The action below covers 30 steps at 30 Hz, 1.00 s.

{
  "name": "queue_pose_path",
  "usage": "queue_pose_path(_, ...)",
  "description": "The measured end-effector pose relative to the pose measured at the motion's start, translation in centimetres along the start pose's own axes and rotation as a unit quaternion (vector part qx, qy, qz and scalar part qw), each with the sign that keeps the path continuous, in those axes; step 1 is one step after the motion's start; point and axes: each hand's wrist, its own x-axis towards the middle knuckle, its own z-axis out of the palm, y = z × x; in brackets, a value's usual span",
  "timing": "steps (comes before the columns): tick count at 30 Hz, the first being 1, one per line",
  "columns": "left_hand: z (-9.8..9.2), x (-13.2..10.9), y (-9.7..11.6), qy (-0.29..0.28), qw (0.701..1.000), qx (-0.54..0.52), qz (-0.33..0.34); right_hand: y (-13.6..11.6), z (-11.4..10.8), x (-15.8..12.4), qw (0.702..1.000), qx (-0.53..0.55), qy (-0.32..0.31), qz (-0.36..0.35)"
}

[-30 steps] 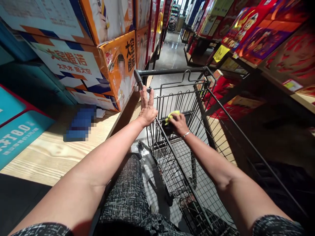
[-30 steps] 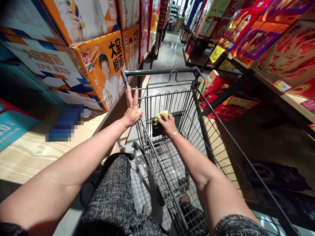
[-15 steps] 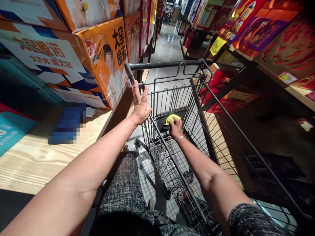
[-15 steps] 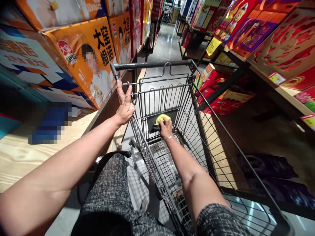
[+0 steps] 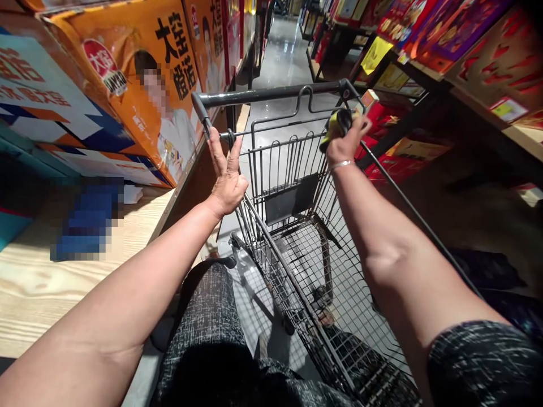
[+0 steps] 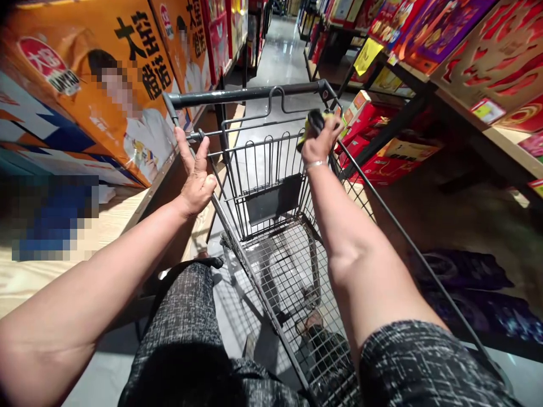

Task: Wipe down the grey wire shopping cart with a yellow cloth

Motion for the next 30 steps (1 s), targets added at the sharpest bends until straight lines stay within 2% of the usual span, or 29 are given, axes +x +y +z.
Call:
queue_pose_path(2, 0.3, 0.0, -0.5, 0.01, 1.0, 0.003, 0.015, 0.7, -0.5, 2.0, 1.0, -0.005, 0.024, 0.008)
queue_pose_path(4, 0.4, 0.0, -0.9, 0.017, 0.999, 0.007, 0.027, 0.9, 0.2, 1.1, 0.997, -0.006, 0.052, 0.057)
queue_pose_path(6, 0.5, 0.0, -1.1, 0.024, 0.999, 0.007, 0.036, 0.8, 1.9, -2.6, 0.988, -0.008, 0.059, 0.144)
queue_pose_path(8, 0.5, -0.1, -1.1, 0.028, 0.999, 0.006, 0.039, 0.6, 4.0, -8.0, 0.961, -0.013, 0.02, 0.276)
queue_pose_path(10, 0.5, -0.1, -1.0, 0.03, 0.999, 0.003, 0.037, 0.6, 5.7, -13.6, 0.951, -0.003, -0.02, 0.31)
queue_pose_path(11, 0.5, -0.1, -1.0, 0.031, 0.999, 0.002, 0.036, 0.6, 6.3, -16.1, 0.945, 0.012, -0.07, 0.319)
queue_pose_path(13, 0.5, -0.2, -0.9, 0.033, 0.999, 0.001, 0.031, 0.9, 6.4, -19.6, 0.941, 0.028, -0.119, 0.317)
queue_pose_path(14, 0.5, -0.2, -0.9, 0.032, 0.999, 0.002, 0.028, 1.1, 6.1, -20.5, 0.939, 0.034, -0.139, 0.313)
queue_pose_path(16, 0.4, -0.2, -0.9, 0.026, 0.999, 0.003, 0.027, 1.5, 4.7, -20.3, 0.944, 0.028, -0.159, 0.288)
queue_pose_path(18, 0.3, -0.2, -1.0, 0.022, 0.999, 0.0, 0.031, 1.8, 2.5, -18.0, 0.963, -0.001, -0.149, 0.223)
queue_pose_path(21, 0.2, -0.1, -1.2, 0.023, 0.999, -0.017, 0.036, 2.4, -1.3, -12.3, 0.992, -0.047, -0.063, 0.098)
queue_pose_path(23, 0.2, 0.0, -1.5, 0.023, 0.998, -0.034, 0.042, 3.3, -3.2, -9.1, 0.996, -0.064, -0.013, 0.067)
queue_pose_path(25, 0.3, 0.1, -1.8, 0.024, 0.997, -0.053, 0.049, 4.4, -4.0, -7.6, 0.995, -0.084, -0.008, 0.043)
queue_pose_path(27, 0.4, 0.2, -2.1, 0.033, 0.996, -0.062, 0.058, 5.3, -3.5, -8.4, 0.992, -0.109, -0.053, 0.02)
queue_pose_path(30, 0.4, 0.3, -2.3, 0.051, 0.993, -0.038, 0.095, 5.5, -1.0, -13.4, 0.974, -0.154, -0.169, -0.001)
